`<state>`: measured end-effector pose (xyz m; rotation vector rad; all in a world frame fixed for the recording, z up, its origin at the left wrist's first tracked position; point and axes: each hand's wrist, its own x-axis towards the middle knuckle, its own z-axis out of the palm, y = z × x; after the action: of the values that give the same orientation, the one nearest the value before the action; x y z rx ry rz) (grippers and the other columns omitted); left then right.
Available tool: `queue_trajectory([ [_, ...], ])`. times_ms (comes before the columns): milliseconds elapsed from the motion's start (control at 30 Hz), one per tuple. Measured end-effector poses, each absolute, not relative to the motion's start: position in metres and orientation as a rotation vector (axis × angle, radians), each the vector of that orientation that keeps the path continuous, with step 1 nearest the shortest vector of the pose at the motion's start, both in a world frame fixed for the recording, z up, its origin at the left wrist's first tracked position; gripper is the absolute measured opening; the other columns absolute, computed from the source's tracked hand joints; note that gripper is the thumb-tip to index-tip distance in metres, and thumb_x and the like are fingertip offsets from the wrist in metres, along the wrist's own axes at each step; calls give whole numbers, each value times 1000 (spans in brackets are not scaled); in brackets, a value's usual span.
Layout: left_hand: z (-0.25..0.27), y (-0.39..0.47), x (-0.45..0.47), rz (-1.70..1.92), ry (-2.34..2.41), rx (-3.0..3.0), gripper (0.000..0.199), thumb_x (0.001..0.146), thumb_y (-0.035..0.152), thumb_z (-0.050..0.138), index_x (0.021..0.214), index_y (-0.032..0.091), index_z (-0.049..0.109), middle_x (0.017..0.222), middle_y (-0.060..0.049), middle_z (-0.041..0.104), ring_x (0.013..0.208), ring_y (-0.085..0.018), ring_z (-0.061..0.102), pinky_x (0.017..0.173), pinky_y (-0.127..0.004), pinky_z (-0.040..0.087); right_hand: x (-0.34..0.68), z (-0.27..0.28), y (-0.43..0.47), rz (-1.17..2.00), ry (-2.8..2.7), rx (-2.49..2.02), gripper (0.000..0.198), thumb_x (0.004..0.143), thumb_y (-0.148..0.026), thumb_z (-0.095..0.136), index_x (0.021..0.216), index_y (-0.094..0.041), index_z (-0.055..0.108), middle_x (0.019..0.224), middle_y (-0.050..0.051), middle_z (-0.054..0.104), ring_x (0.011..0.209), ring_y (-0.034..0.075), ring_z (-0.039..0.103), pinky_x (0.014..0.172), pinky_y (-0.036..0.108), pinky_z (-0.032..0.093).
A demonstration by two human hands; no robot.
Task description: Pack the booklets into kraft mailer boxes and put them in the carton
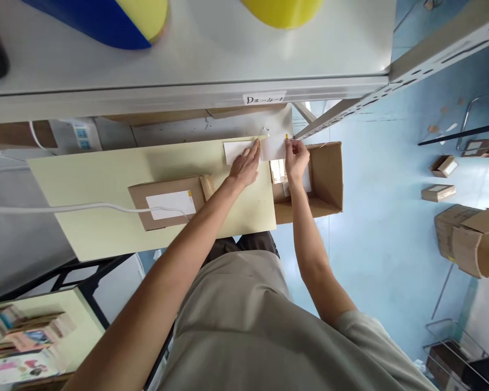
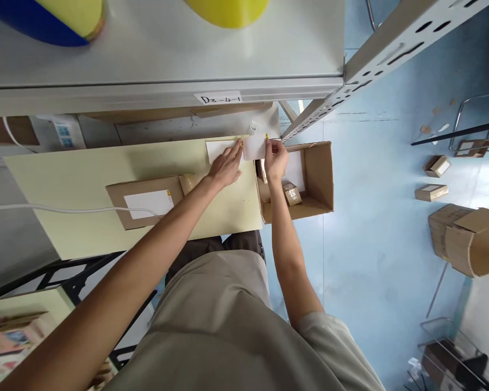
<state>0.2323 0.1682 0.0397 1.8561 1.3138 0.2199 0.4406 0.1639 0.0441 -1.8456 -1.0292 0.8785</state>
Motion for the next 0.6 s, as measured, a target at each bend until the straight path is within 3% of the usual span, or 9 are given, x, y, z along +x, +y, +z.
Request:
queue_trajectory([
  [167, 31, 170, 237, 249, 1336, 1843, 90, 89, 32, 89, 170, 17, 54, 184, -20, 46, 164, -45, 44, 136, -58, 46, 434, 4, 164, 921, -897, -1931, 47, 110, -63, 61, 99, -20, 75, 99, 10, 82, 103, 27, 77, 100, 43, 63],
  [300, 32, 169, 237, 221, 1346, 1839, 84, 93, 34, 85, 168, 12, 56, 184, -23, 44, 166, -46, 43, 133, -58, 48, 440, -8, 143, 831, -665, -2107, 49, 110, -59, 53, 93, -18, 75, 98, 14, 83, 98, 29, 78, 94, 43, 64],
  [467, 31, 177, 241, 220, 1334, 1804, 82, 93, 35, 85, 167, 13, 56, 186, -22, 41, 168, -44, 43, 130, -56, 53, 465, 12, 92, 575, -373, -2224, 51, 104, -64, 51, 91, -19, 72, 96, 17, 82, 101, 33, 78, 87, 44, 65],
  [600, 44, 168, 243, 305, 1424, 1565, 85, 84, 27, 88, 164, 14, 61, 183, -24, 46, 168, -43, 48, 133, -55, 51, 463, 51, 61, 606, -441, -2108, 52, 101, -72, 56, 91, -22, 69, 94, 10, 78, 96, 28, 76, 83, 41, 67],
])
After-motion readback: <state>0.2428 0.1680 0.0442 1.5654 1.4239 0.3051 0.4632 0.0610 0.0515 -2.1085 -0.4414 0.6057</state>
